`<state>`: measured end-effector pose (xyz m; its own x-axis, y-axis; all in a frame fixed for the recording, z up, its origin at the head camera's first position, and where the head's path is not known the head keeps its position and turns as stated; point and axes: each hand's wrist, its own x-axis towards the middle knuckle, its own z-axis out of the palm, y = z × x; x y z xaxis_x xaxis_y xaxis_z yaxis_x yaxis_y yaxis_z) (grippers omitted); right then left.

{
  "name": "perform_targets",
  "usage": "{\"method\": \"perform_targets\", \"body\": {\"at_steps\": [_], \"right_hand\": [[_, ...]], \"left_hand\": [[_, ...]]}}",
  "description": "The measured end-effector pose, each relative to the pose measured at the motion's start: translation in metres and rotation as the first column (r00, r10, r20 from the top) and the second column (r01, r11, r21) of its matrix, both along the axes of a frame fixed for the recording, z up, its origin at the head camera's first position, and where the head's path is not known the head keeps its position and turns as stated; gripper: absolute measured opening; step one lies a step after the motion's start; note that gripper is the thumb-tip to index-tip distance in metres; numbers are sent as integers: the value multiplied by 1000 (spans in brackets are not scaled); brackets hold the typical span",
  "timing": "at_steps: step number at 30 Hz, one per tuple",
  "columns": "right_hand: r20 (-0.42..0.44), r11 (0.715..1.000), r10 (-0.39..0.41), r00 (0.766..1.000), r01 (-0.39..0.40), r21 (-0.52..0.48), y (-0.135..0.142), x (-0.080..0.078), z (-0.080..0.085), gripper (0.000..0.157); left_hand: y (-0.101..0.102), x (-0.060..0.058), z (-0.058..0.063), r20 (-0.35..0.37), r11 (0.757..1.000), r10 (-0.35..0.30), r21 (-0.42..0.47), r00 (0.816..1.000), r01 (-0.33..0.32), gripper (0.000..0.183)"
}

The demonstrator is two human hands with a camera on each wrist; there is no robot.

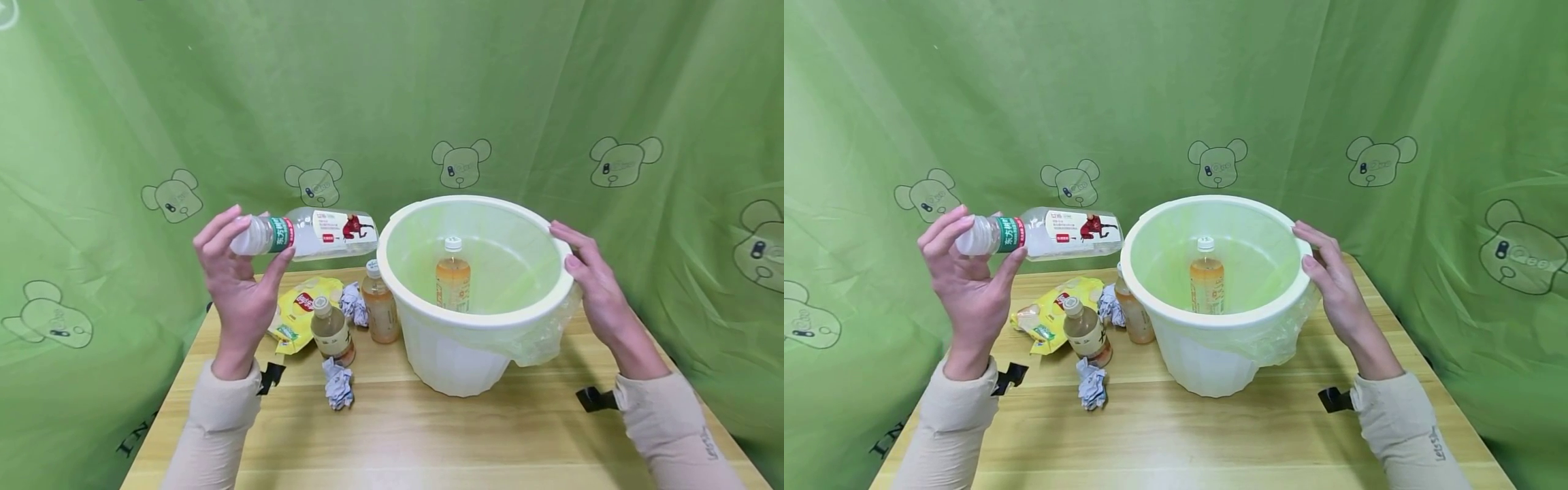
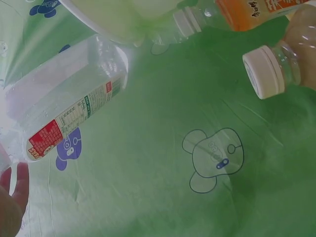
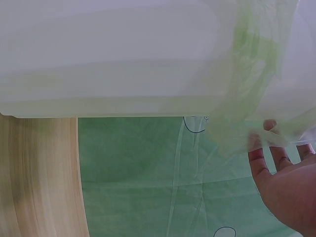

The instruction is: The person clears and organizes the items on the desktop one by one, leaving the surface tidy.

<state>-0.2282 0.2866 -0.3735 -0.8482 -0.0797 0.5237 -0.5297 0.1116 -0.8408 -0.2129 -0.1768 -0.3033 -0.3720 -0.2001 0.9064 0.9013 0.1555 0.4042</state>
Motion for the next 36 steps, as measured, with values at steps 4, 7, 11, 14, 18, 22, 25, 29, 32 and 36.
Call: {"method": "perform_targets", "body": {"at_steps": [4,7,11,14,18,22,25,29,32,36], "right_hand": [[2,1000,-6,1000,6,11,0,0,0,46],[6,1000,-6,1000,6,11,0,0,0,46],[9,1000,4,1000,-4,-1,0,0,0,47],[7,1000,10,1000,-10,-9,0,0,0,47],[5,1000,15,1000,-15,-17,0,0,0,47],[7,1000,11,1000,-11,-17,-1,0,0,47],[8,1000,10,1000,-10,-14,-1,0,0,47],[11,1000,11,1000,-11,-16,-1,0,0,47],[12,1000,12,1000,-12,-16,-1,0,-1,47],[11,1000,13,1000,-13,-16,-1,0,-1,47]], "left_hand": [[4,-2,1,-13,999,-3,36,1000,4,63],[7,-4,3,-24,997,-18,69,1000,20,64],[13,-6,5,-28,994,-48,94,998,50,65],[18,-9,5,-29,993,-63,98,998,65,66],[24,-12,5,-31,993,-77,87,997,79,66],[31,-16,2,-32,992,-95,77,995,97,66],[35,-18,0,-34,992,-104,73,994,106,67],[41,-21,-3,-33,991,-113,66,993,115,67],[45,-22,-4,-30,989,-132,63,991,134,68],[51,-23,-6,-25,985,-166,51,986,167,68]]}}
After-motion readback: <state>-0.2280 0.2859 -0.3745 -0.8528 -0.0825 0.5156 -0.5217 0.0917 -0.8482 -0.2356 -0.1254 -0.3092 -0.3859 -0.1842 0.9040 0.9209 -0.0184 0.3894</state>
